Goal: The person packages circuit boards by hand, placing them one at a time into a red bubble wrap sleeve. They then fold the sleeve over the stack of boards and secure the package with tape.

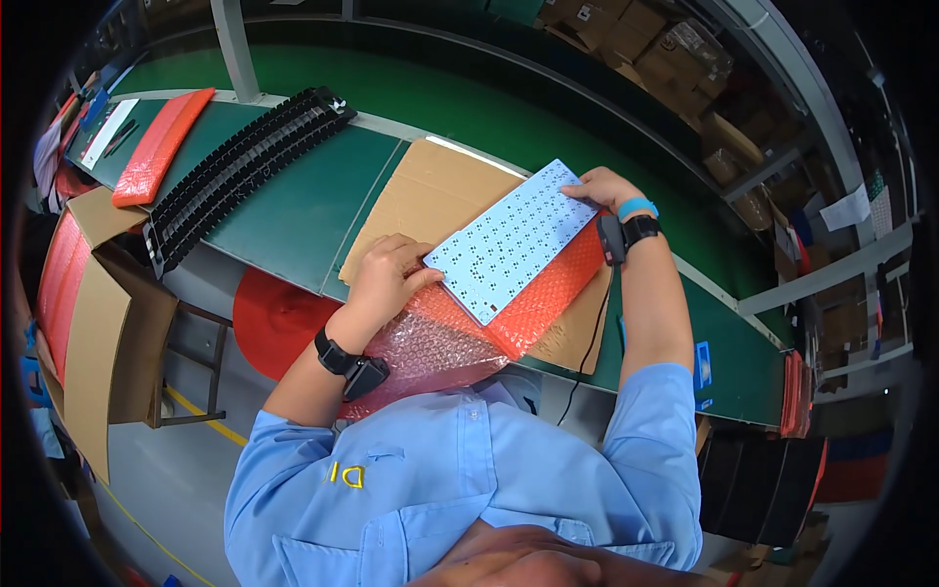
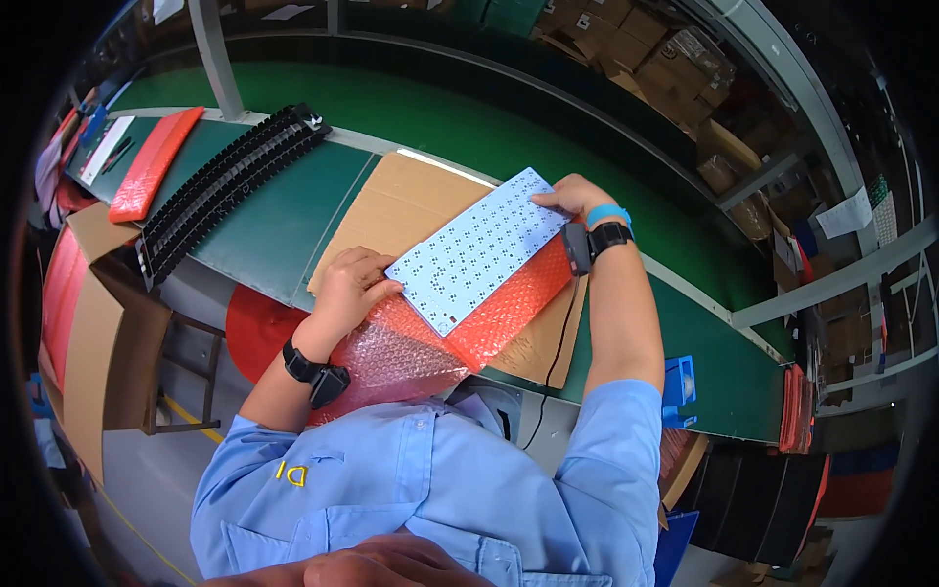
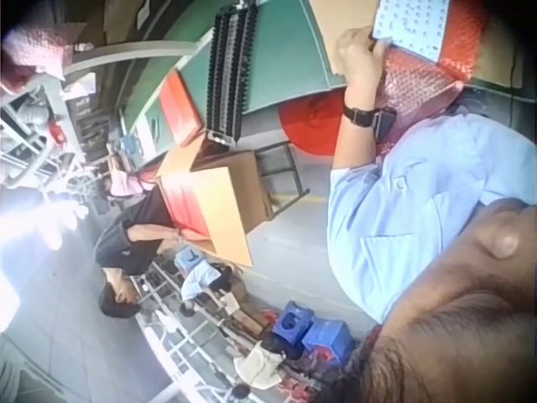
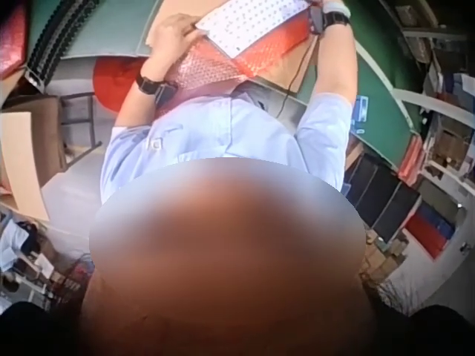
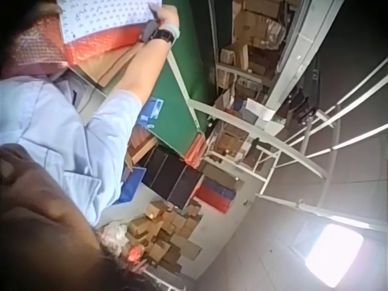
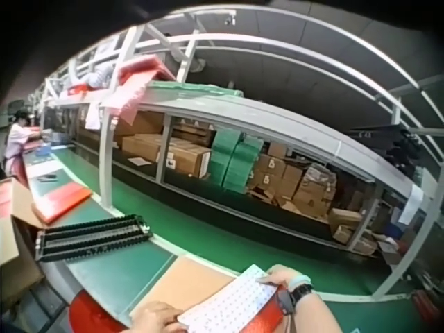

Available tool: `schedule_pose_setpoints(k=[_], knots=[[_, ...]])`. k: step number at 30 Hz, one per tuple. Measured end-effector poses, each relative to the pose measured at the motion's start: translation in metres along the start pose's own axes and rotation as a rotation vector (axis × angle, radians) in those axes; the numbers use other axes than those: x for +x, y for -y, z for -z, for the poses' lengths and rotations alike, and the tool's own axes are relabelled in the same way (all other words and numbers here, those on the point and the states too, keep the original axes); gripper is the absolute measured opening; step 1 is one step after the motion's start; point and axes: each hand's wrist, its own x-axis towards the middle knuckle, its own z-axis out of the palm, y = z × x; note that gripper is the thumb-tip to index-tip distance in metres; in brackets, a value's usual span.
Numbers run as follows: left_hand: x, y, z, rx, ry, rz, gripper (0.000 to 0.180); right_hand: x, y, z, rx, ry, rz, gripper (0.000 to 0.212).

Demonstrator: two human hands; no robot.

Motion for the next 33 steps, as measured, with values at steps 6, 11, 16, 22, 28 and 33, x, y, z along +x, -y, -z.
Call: schedule_pose_setpoints(k=[6, 11, 16, 22, 28, 33], knots=[[0.008, -0.006, 0.012, 0.020, 0.000, -0.201, 0.036, -0.061, 0.017, 0.062, 0.317, 0.106, 0.362, 0.061], [-0.013, -0.030, 0.049, -0.477, 0.254, 0.209, 0.030, -0.178, 0.023, 0.071, 0.300, -0.122, 0.837, 0.068], [-0.035, -0.051, 0.099, -0.258, -0.022, 0.075, 0.025, -0.223, -0.056, 0.006, 0.604, -0.080, 0.928, 0.054], [-0.047, -0.050, 0.094, -0.100, 0.022, 0.038, 0.025, -0.176, -0.122, -0.085, 0.695, -0.040, 0.753, 0.046], [-0.055, -0.050, 0.093, -0.231, 0.077, 0.144, 0.021, -0.162, -0.135, -0.093, 0.387, -0.113, 0.850, 0.041], [-0.044, -0.037, 0.086, -0.488, -0.065, 0.245, 0.023, -0.175, -0.140, -0.069, 0.205, -0.147, 1.121, 0.054]])
